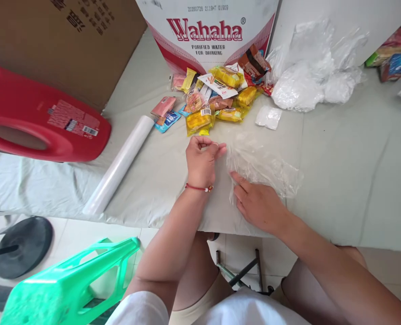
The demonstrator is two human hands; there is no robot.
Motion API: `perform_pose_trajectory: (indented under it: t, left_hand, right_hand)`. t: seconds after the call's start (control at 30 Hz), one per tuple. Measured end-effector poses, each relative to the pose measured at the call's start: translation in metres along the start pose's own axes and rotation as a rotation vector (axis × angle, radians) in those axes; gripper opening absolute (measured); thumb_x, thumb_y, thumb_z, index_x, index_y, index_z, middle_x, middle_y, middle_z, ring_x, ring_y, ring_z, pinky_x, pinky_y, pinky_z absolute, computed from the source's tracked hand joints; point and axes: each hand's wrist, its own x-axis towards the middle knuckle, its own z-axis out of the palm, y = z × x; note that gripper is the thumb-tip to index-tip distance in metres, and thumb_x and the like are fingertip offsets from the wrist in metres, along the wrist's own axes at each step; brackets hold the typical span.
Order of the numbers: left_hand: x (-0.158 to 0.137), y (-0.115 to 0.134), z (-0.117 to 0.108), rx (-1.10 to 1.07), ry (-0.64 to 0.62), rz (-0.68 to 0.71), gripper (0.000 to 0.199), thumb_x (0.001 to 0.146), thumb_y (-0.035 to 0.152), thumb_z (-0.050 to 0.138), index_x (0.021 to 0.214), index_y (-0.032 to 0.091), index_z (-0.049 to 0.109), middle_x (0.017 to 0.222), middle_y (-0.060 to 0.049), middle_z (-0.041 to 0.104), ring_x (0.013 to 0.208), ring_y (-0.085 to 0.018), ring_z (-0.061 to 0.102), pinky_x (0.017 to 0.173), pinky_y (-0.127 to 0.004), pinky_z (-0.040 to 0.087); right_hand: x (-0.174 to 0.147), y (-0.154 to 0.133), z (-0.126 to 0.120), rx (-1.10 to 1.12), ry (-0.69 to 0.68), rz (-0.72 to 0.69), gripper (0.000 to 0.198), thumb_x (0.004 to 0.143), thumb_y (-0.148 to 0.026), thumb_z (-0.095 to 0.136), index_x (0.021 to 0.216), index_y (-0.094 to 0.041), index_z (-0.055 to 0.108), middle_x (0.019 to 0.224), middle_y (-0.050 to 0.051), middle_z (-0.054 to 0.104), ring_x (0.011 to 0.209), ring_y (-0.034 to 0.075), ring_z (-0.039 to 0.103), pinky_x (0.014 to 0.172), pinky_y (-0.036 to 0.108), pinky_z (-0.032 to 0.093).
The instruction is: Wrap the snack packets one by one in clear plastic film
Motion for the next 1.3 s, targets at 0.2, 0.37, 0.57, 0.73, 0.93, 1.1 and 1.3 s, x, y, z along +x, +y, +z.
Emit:
perform_pose_trajectory:
  t: [0.2, 0.37, 0.57, 0.73, 0.93, 1.1, 1.3]
  left_hand:
    - [-0.027, -0.007, 0.016, 0.159, -0.291, -0.007, 0.011, 0.073, 0.007, 0.066, 0.072, 0.017, 0.066, 0.076, 0.0, 0.066, 0.084, -0.016, 0.071, 0.082, -0.028, 0.058]
    - [-0.008, -0.02, 0.021, -0.006, -0.345, -0.26, 0.005, 0.073, 0.01, 0.066, 0.072, 0.015, 0.066, 0.079, -0.003, 0.071, 0.087, -0.016, 0.07, 0.085, -0.028, 0.056]
    - [0.002, -0.031, 0.02, -0.262, -0.244, -0.252, 0.012, 0.077, 0.025, 0.069, 0.074, 0.017, 0.061, 0.075, -0.001, 0.065, 0.09, -0.018, 0.073, 0.091, -0.032, 0.056]
    - [-0.006, -0.04, 0.021, -0.27, -0.197, -0.121, 0.019, 0.085, 0.032, 0.065, 0.072, 0.018, 0.063, 0.078, -0.001, 0.065, 0.095, -0.017, 0.072, 0.09, -0.028, 0.056]
    - [-0.008, -0.042, 0.025, -0.264, -0.174, -0.086, 0.031, 0.089, 0.045, 0.063, 0.075, 0.018, 0.066, 0.081, -0.003, 0.069, 0.1, -0.018, 0.073, 0.094, -0.029, 0.056]
    - [-0.013, -0.042, 0.02, -0.298, -0.159, -0.04, 0.036, 0.088, 0.052, 0.065, 0.077, 0.019, 0.066, 0.082, -0.003, 0.07, 0.103, -0.02, 0.074, 0.097, -0.032, 0.056]
    - [-0.017, -0.044, 0.016, -0.298, -0.189, -0.022, 0.031, 0.088, 0.046, 0.064, 0.074, 0.019, 0.068, 0.082, -0.004, 0.072, 0.104, -0.022, 0.074, 0.101, -0.035, 0.055]
  right_hand:
    - [0.013, -0.01, -0.005, 0.004, -0.063, 0.075, 0.031, 0.094, -0.021, 0.054, 0.12, -0.013, 0.068, 0.157, 0.018, 0.049, 0.073, 0.024, 0.07, 0.053, 0.038, 0.043]
    - [0.008, -0.017, 0.005, 0.011, 0.059, -0.082, 0.023, 0.096, -0.012, 0.051, 0.11, -0.015, 0.068, 0.132, 0.02, 0.067, 0.088, 0.027, 0.069, 0.074, 0.041, 0.051]
    - [-0.019, 0.013, -0.016, 0.39, 0.507, -0.186, 0.013, 0.097, -0.017, 0.054, 0.099, -0.025, 0.065, 0.11, 0.006, 0.075, 0.09, 0.021, 0.07, 0.083, 0.038, 0.055]
    - [-0.041, 0.077, -0.033, 0.413, 0.616, 0.621, 0.031, 0.098, -0.049, 0.054, 0.109, -0.021, 0.063, 0.1, 0.01, 0.071, 0.088, 0.025, 0.068, 0.071, 0.038, 0.054]
    - [-0.045, 0.103, -0.031, 0.606, 0.0, 0.863, 0.044, 0.086, -0.065, 0.063, 0.092, -0.021, 0.069, 0.077, 0.004, 0.069, 0.066, 0.02, 0.061, 0.058, 0.031, 0.045]
    - [-0.045, 0.106, -0.034, 0.931, 0.036, 0.759, 0.02, 0.085, -0.04, 0.066, 0.08, -0.022, 0.068, 0.08, 0.002, 0.069, 0.068, 0.015, 0.059, 0.059, 0.026, 0.045]
    - [-0.034, 0.13, -0.043, 1.149, 0.323, 0.955, 0.012, 0.084, -0.029, 0.071, 0.081, -0.02, 0.063, 0.069, 0.001, 0.066, 0.052, 0.009, 0.05, 0.049, 0.022, 0.041]
